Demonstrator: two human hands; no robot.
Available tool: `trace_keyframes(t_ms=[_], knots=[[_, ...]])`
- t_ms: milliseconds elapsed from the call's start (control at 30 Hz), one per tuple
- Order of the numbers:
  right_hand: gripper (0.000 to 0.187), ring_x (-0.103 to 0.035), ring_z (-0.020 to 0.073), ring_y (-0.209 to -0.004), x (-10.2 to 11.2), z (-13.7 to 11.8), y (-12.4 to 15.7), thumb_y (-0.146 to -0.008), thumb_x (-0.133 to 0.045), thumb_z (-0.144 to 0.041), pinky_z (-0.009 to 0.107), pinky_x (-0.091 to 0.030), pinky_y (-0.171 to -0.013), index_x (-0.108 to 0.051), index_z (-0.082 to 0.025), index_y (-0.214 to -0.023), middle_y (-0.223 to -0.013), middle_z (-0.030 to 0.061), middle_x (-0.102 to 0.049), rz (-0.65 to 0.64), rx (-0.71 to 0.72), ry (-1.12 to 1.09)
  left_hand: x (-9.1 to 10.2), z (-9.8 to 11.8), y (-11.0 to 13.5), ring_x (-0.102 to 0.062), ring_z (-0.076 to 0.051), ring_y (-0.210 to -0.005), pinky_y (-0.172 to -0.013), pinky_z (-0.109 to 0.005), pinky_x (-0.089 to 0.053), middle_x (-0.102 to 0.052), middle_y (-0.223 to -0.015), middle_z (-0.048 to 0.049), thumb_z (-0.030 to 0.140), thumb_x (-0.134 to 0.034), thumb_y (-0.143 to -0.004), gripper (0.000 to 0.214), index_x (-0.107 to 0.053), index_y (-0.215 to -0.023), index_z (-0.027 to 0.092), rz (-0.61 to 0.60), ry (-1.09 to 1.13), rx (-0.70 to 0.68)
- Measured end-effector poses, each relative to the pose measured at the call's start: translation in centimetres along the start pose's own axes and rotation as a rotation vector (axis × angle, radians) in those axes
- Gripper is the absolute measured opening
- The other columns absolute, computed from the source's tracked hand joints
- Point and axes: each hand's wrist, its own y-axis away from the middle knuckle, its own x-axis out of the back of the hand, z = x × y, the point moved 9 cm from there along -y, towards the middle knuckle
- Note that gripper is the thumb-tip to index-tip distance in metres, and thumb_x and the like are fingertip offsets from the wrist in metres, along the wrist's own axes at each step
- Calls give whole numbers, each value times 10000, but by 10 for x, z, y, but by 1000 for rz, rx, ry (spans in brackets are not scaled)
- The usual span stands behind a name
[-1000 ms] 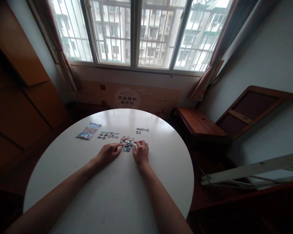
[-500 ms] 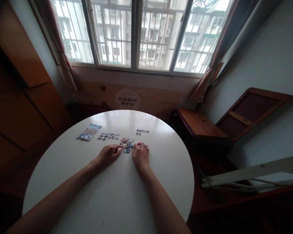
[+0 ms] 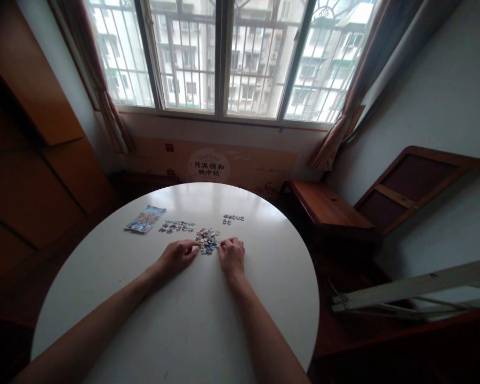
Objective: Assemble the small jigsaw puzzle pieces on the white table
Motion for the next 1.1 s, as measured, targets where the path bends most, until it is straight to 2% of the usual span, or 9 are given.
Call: trace_keyframes(t_ms=[333,500,633,767,900,1100], knots=[[138,-513,254,-883,3,-2,0,-794,-553,-126,356,-413,-816,-672,-185,-756,-856,101,-606,0,11,-2,0,1,0,-571,-128,-631,-623,-204,-399,-652,-714,-14,312,-481,-859,279,-694,-1025,240,-4,-6,-9],[137,-529,247,-858,12,2,-3,-804,-529,-129,359,-436,-800,-659,-154,-771,-851,107,-598,64,19,17,-1,-1,0,-571,-127,-633,-633,-212,-404,-649,-716,-17,307,-482,-863,272,-692,-1018,233,6,9,-10],[144,-571,199,-757,19,6,-6,-821,-510,-175,340,-479,-736,-642,-145,-772,-835,91,-587,97,6,-111,0,-2,-1,-571,-119,-635,-643,-213,-420,-655,-735,-15,286,-496,-857,265,-688,-1030,224,5,81,-28],[137,-583,140,-680,8,-13,-4,-829,-521,-222,259,-505,-621,-622,-153,-768,-843,58,-579,-37,103,-361,2,-2,-5,-555,-105,-606,-617,-207,-444,-661,-747,-22,291,-520,-847,247,-693,-992,190,60,237,-26],[107,-580,120,-679,-5,-33,3,-821,-535,-212,219,-489,-598,-613,-164,-766,-811,31,-564,-169,206,-444,-2,-2,-7,-561,-96,-596,-596,-201,-463,-675,-775,-27,286,-558,-825,211,-700,-930,171,98,401,-4],[106,-576,116,-672,-9,-30,4,-825,-531,-202,216,-474,-608,-611,-160,-770,-800,28,-575,-191,189,-443,-8,-3,-7,-563,-87,-590,-554,-191,-466,-682,-836,-40,258,-593,-795,191,-691,-925,158,86,493,9]])
